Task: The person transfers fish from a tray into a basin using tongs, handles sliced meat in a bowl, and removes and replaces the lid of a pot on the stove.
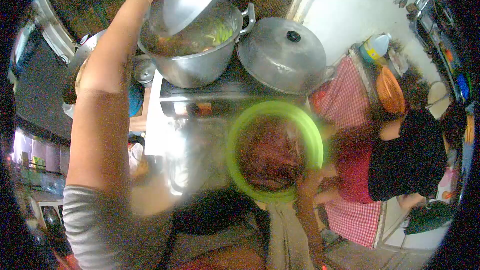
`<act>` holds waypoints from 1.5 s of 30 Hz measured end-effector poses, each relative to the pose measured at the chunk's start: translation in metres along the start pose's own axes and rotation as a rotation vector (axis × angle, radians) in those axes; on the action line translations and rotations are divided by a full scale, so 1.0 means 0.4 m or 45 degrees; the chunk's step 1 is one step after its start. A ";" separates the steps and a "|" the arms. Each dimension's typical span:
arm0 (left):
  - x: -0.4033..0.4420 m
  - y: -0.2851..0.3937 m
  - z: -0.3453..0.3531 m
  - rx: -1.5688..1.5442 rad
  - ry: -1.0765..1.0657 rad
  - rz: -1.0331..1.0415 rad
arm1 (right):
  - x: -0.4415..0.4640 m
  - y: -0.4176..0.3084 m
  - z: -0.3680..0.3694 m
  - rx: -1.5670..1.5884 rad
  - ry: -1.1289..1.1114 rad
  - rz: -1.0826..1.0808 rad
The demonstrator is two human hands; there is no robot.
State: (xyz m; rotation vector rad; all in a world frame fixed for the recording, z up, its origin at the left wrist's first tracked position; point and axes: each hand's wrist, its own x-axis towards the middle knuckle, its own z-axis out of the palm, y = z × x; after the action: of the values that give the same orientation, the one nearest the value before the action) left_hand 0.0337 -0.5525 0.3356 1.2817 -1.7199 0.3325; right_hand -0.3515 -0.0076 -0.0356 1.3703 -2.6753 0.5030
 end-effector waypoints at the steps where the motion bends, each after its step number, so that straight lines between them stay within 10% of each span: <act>1: -0.003 -0.002 0.025 0.070 -0.049 0.079 | -0.003 0.013 0.012 0.009 0.058 -0.046; 10: -0.049 0.011 0.129 0.504 -0.696 0.355 | -0.011 -0.032 -0.030 0.089 0.118 -0.102; 30: -0.080 -0.026 0.285 0.578 -0.858 0.360 | 0.003 -0.006 -0.008 0.016 0.222 -0.226; 37: -0.280 0.192 0.114 0.145 0.228 0.469 | -0.007 0.004 -0.021 0.145 0.227 -0.155; 38: -0.290 0.243 0.016 0.081 -0.432 0.209 | -0.009 0.011 -0.015 0.134 0.245 -0.158; 40: -0.430 0.243 0.034 -0.171 -0.107 0.631 | -0.009 0.028 -0.001 0.119 0.286 -0.166; 45: -0.924 0.379 -0.087 -0.463 -0.681 0.384 | -0.011 0.022 -0.037 0.252 0.234 -0.252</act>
State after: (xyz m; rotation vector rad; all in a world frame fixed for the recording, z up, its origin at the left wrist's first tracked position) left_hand -0.0715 -0.2416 0.1049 0.8860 -2.3054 -0.1722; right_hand -0.3567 0.0056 -0.0248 1.5347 -2.3662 0.8446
